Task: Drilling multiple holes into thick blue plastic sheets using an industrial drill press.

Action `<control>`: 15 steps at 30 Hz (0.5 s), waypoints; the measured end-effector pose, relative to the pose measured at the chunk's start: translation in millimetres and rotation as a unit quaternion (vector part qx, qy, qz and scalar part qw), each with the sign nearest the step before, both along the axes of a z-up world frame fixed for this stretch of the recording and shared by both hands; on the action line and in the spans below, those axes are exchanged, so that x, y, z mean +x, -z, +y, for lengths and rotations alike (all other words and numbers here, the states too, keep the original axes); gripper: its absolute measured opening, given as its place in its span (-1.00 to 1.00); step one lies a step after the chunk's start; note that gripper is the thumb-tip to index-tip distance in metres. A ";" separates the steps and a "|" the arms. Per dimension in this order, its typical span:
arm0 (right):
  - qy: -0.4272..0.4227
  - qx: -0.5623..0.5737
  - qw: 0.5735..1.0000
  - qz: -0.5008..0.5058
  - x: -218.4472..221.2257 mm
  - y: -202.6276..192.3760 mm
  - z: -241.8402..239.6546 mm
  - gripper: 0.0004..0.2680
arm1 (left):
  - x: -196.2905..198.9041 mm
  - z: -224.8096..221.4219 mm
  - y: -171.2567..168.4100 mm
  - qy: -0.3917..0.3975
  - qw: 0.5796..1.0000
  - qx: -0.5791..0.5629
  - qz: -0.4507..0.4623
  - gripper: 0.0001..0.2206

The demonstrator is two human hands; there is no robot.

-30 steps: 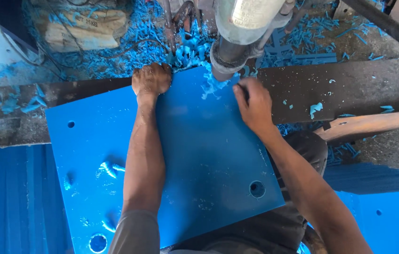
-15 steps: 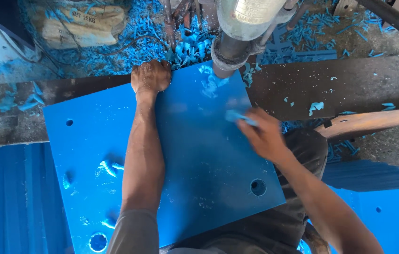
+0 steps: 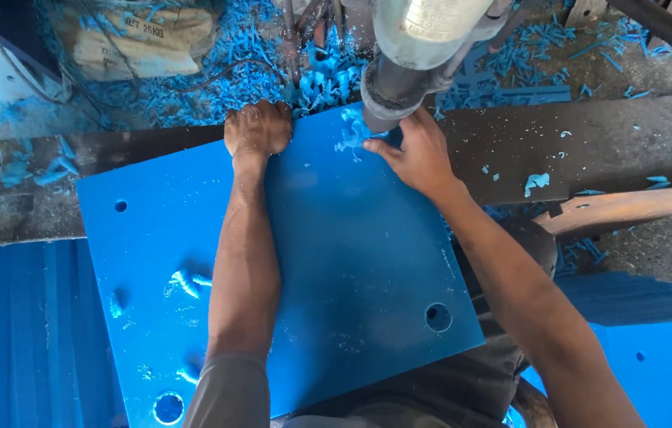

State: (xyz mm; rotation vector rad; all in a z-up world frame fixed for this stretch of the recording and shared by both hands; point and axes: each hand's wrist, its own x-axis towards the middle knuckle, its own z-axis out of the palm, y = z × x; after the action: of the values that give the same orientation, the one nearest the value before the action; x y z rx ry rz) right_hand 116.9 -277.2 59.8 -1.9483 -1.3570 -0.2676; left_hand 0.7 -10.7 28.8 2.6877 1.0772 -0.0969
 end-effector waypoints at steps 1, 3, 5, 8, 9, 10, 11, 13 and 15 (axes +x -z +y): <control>0.004 -0.015 1.000 0.009 1.5 2.2 2.6 -0.55 | 0.9 1.9 3.7 0.000 1.000 0.002 -0.010 -0.52; 0.003 -0.017 0.999 0.035 2.3 8.7 -1.7 -0.59 | -0.7 0.6 6.1 0.006 1.000 0.015 -0.011 -0.53; 0.002 -0.018 0.998 0.063 1.6 17.4 -5.9 -0.63 | -2.7 2.1 6.6 0.012 0.999 0.029 -0.010 -0.54; 0.029 -0.058 0.994 0.091 -3.8 23.7 -16.5 -0.81 | -2.5 1.8 7.8 0.022 1.000 0.016 0.000 -0.54; 0.038 -0.050 0.992 0.107 -9.4 19.0 -18.4 -0.82 | -3.7 1.2 8.1 0.038 0.999 0.023 -0.008 -0.56; 0.046 -0.041 0.991 0.121 -13.1 13.3 -18.7 -0.83 | -2.7 2.4 6.9 0.054 0.998 0.031 -0.018 -0.58; 0.047 -0.040 0.991 0.122 -22.4 12.1 -36.1 -0.83 | -3.8 4.0 9.8 0.055 0.998 0.033 -0.017 -0.58; 0.054 -0.036 0.946 0.316 -38.6 9.0 -71.9 -0.84 | -2.0 6.1 17.1 0.033 0.998 0.040 -0.033 -0.55; 0.075 0.015 0.922 0.381 -14.5 29.8 -112.3 -0.83 | -1.6 3.7 14.0 0.024 0.999 0.034 -0.026 -0.55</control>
State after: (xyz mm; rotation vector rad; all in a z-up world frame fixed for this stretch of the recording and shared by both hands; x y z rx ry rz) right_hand 102.4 -389.5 30.0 -1.8346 -0.6850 0.3734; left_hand -0.8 -7.0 14.8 2.7604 1.0182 0.0018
